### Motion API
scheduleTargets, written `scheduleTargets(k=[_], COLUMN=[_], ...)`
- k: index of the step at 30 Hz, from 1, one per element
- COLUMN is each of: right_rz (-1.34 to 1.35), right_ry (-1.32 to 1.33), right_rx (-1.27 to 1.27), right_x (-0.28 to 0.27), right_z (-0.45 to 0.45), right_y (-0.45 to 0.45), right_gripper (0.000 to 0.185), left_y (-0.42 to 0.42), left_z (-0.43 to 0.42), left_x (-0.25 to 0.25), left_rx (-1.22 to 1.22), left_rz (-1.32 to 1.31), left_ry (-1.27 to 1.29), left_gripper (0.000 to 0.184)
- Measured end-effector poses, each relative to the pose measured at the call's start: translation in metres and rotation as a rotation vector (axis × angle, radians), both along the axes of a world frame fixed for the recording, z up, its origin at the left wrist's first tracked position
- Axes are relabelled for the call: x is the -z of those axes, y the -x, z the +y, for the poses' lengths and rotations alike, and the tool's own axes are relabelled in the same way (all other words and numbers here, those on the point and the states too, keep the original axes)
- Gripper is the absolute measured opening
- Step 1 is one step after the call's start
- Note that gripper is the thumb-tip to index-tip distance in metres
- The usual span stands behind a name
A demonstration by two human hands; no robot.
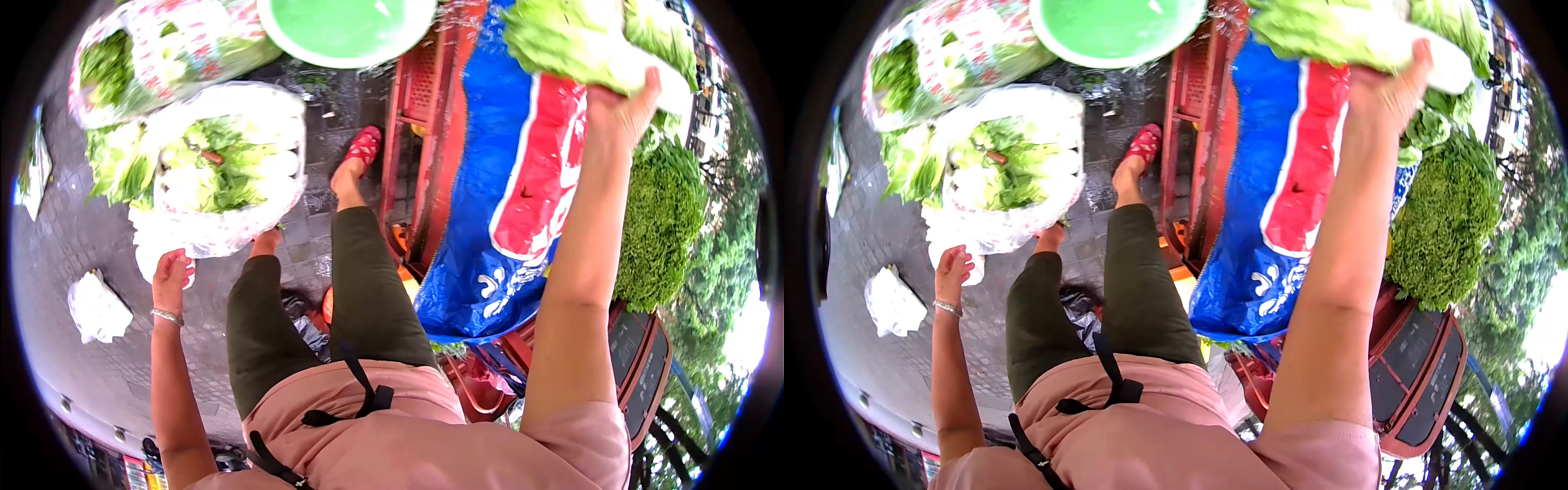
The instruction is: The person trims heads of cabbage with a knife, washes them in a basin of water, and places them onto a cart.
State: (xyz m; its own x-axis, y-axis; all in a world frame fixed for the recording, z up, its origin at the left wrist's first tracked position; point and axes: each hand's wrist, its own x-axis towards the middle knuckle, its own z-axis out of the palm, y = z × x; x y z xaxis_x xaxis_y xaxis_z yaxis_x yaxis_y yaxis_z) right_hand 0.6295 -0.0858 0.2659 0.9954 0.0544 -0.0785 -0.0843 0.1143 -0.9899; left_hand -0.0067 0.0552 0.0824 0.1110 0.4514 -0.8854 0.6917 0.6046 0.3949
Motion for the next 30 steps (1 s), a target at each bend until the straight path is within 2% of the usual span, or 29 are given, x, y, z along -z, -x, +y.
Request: scheduleTargets(k=[2,4,7,12,18,21,22,24,25,26,28,30], right_rz=[0.058,0.104,0.241,0.363,0.349,0.365,0.387,0.501,0.399,0.441,0.542,0.53], right_ry=[0.025,0.175,0.215,0.221,0.315,0.399,0.389,0.65,0.53,0.536,0.51,0.731], right_rx=[0.044,0.187,0.313,0.428,0.417,0.391,0.308,0.417,0.278,0.336,0.175,0.355], right_x=[-0.015,-0.031,-0.039,-0.037,-0.033,-0.018,-0.004,0.006,0.026,0.025,0.017,-0.004], right_z=[-0.076,-0.138,-0.248,-0.348,-0.364,-0.368,-0.392,-0.361,-0.404,-0.396,-0.422,-0.366], right_y=[-0.035,-0.058,-0.118,-0.193,-0.266,-0.299,-0.322,-0.324,-0.354,-0.351,-0.359,-0.321], right_gripper=[0.065,0.069,0.069,0.067,0.06,0.059,0.058,0.054,0.052,0.05,0.053,0.054], left_y=[-0.026,-0.057,-0.13,-0.224,-0.286,-0.295,-0.295,-0.295,-0.292,-0.288,-0.288,-0.271], left_z=[-0.01,-0.023,-0.043,-0.069,-0.077,-0.077,-0.076,-0.079,-0.082,-0.082,-0.09,-0.096], left_x=[0.006,0.015,0.004,-0.005,-0.009,-0.009,-0.007,-0.005,-0.001,0.0,0.0,0.014], left_rx=[0.028,0.113,0.191,0.292,0.359,0.342,0.334,0.331,0.326,0.322,0.267,0.276], left_rz=[0.0,-0.03,-0.054,-0.079,-0.045,-0.043,-0.047,-0.04,-0.043,-0.039,-0.092,-0.114], left_ry=[0.037,0.053,0.081,0.133,0.136,0.128,0.129,0.13,0.13,0.124,0.111,0.105], left_gripper=[0.029,0.03,0.029,0.029,0.027,0.024,0.024,0.024,0.024,0.024,0.023,0.019])
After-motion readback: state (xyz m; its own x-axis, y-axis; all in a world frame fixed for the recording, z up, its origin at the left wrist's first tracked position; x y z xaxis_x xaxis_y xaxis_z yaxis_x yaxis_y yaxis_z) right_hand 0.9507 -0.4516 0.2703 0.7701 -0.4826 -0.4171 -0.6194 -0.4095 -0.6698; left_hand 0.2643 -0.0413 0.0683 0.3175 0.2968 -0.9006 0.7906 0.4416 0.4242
